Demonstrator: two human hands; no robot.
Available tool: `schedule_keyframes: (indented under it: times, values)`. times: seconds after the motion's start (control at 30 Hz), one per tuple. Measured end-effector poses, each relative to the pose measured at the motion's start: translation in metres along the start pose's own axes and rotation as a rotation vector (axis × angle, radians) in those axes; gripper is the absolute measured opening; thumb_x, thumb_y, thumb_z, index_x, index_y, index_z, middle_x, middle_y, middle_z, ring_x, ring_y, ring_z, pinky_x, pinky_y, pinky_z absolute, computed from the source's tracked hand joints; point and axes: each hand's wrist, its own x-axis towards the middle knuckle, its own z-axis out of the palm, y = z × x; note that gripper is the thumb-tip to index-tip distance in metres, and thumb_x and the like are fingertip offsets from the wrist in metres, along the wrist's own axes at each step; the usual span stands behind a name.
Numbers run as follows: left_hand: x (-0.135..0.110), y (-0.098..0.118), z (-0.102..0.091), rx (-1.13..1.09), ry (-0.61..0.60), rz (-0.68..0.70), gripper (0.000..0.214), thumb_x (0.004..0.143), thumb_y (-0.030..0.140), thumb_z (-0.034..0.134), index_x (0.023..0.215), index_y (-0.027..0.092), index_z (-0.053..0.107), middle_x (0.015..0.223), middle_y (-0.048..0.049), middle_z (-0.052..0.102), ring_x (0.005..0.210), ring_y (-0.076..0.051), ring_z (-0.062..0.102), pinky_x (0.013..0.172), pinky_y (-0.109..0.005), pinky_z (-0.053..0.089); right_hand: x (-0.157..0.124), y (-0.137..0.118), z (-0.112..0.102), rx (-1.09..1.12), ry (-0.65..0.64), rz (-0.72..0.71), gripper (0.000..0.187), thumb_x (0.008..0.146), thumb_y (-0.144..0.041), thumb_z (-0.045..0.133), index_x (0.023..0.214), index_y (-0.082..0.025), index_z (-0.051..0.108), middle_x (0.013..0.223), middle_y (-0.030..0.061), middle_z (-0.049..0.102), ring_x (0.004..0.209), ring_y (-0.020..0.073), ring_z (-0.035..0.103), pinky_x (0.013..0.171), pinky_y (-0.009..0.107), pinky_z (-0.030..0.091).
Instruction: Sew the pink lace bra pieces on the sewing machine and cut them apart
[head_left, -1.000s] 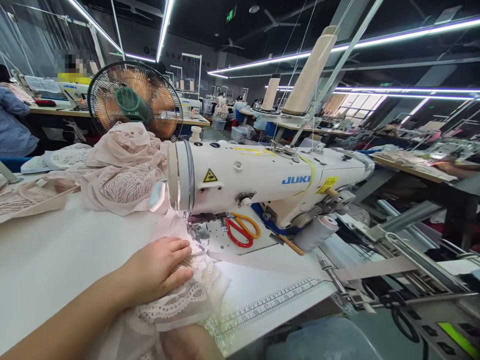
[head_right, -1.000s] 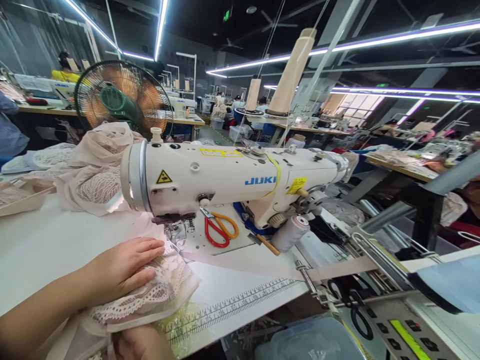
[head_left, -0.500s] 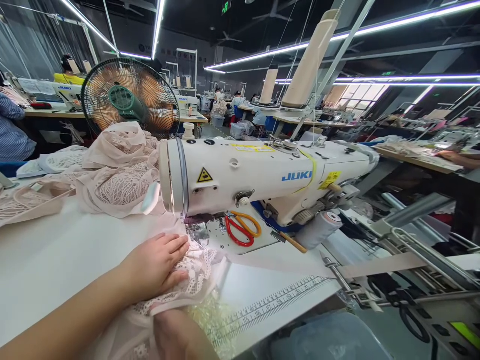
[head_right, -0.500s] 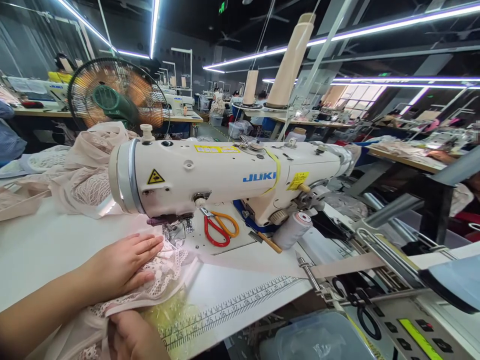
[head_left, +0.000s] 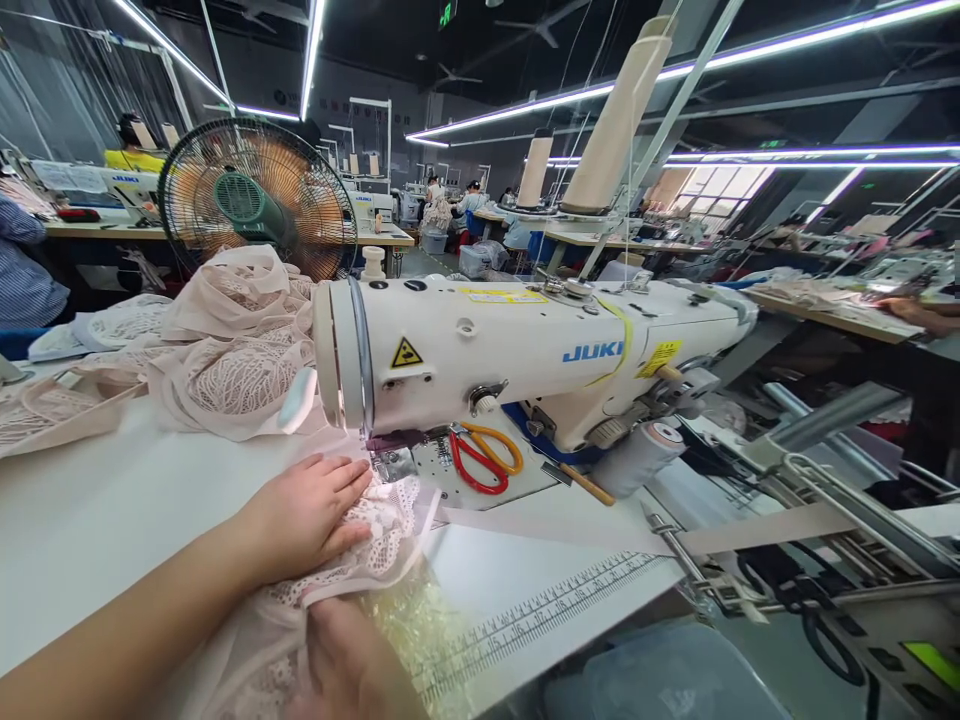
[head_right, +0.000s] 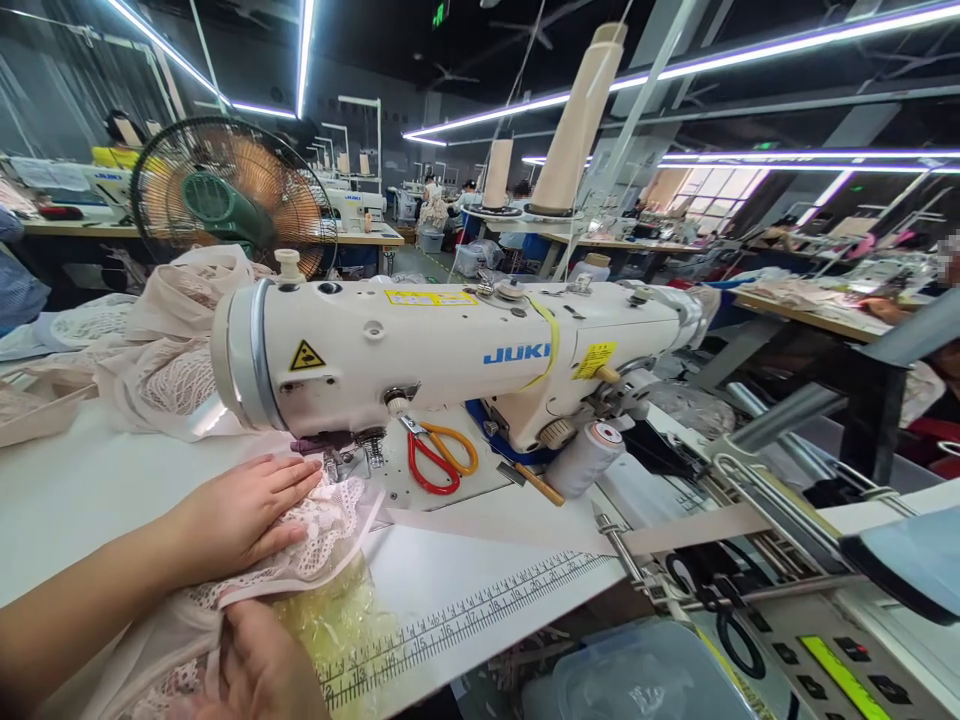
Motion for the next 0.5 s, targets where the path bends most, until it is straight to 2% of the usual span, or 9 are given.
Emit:
schedule_keyframes:
  times: [0.1, 0.17, 0.27, 0.3, 0.37, 0.43, 0.5]
  values:
    - [0.004, 0.000, -0.008, 0.022, -0.012, 0.000, 0.052, 0.091, 0.050, 0.042, 0.127, 0.017, 0.058, 0.132, -0.0153, 0.057, 0.119, -0.035, 0.053, 0.102, -0.051, 0.039, 0.001, -0.006, 0.001, -0.018, -0.034, -0.054, 0.065, 0.056, -0.031, 0.074, 0.117, -0.020, 0.056, 0.115, 0.0073, 0.062, 0.124, 0.0276, 0.047, 0.098, 0.037, 0.044]
    - [0.006, 0.007, -0.016, 0.037, -0.037, -0.032, 0.048, 0.089, 0.046, 0.047, 0.123, 0.015, 0.061, 0.130, -0.0170, 0.058, 0.117, -0.037, 0.054, 0.100, -0.053, 0.041, -0.002, -0.013, 0.004, -0.006, -0.035, -0.106, 0.062, 0.058, -0.027, 0.071, 0.118, -0.020, 0.056, 0.115, 0.0074, 0.062, 0.123, 0.0270, 0.049, 0.099, 0.037, 0.043]
    - [-0.001, 0.027, -0.022, -0.012, -0.088, -0.143, 0.038, 0.088, 0.037, 0.048, 0.114, 0.015, 0.065, 0.122, -0.0175, 0.063, 0.107, -0.034, 0.060, 0.086, -0.047, 0.053, -0.007, -0.024, 0.008, -0.018, -0.061, -0.149, 0.057, 0.065, -0.029, 0.064, 0.120, -0.016, 0.055, 0.113, 0.0090, 0.063, 0.112, 0.0264, 0.057, 0.093, 0.036, 0.046]
    - [-0.006, 0.033, -0.020, -0.039, -0.095, -0.180, 0.037, 0.088, 0.033, 0.047, 0.115, 0.016, 0.065, 0.120, -0.0170, 0.063, 0.104, -0.032, 0.062, 0.082, -0.043, 0.055, -0.009, -0.027, 0.008, -0.075, -0.069, -0.144, 0.055, 0.069, -0.032, 0.062, 0.121, -0.015, 0.054, 0.111, 0.0095, 0.063, 0.108, 0.0260, 0.059, 0.090, 0.035, 0.048]
    - [-0.019, 0.038, -0.012, -0.052, -0.069, -0.226, 0.040, 0.086, 0.026, 0.047, 0.123, 0.018, 0.060, 0.124, -0.0165, 0.061, 0.107, -0.031, 0.062, 0.081, -0.041, 0.056, -0.016, -0.035, 0.006, -0.332, -0.105, -0.123, 0.048, 0.077, -0.039, 0.056, 0.119, -0.015, 0.055, 0.107, 0.0089, 0.064, 0.102, 0.0245, 0.060, 0.083, 0.033, 0.049]
    - [-0.035, 0.032, -0.002, -0.025, -0.025, -0.218, 0.048, 0.081, 0.016, 0.049, 0.129, 0.022, 0.055, 0.133, -0.0155, 0.055, 0.116, -0.031, 0.057, 0.088, -0.044, 0.054, -0.028, -0.049, 0.001, -0.631, -0.182, -0.118, 0.040, 0.079, -0.042, 0.056, 0.111, -0.018, 0.060, 0.101, 0.0063, 0.065, 0.097, 0.0224, 0.060, 0.081, 0.029, 0.048]
    - [-0.049, 0.018, 0.002, -0.040, -0.001, -0.148, 0.058, 0.078, 0.009, 0.050, 0.131, 0.032, 0.052, 0.141, -0.0101, 0.049, 0.123, -0.030, 0.052, 0.093, -0.044, 0.051, -0.041, -0.071, -0.006, -0.803, -0.279, -0.126, 0.026, 0.076, -0.039, 0.063, 0.095, -0.020, 0.066, 0.090, 0.0023, 0.066, 0.088, 0.0189, 0.060, 0.079, 0.025, 0.046]
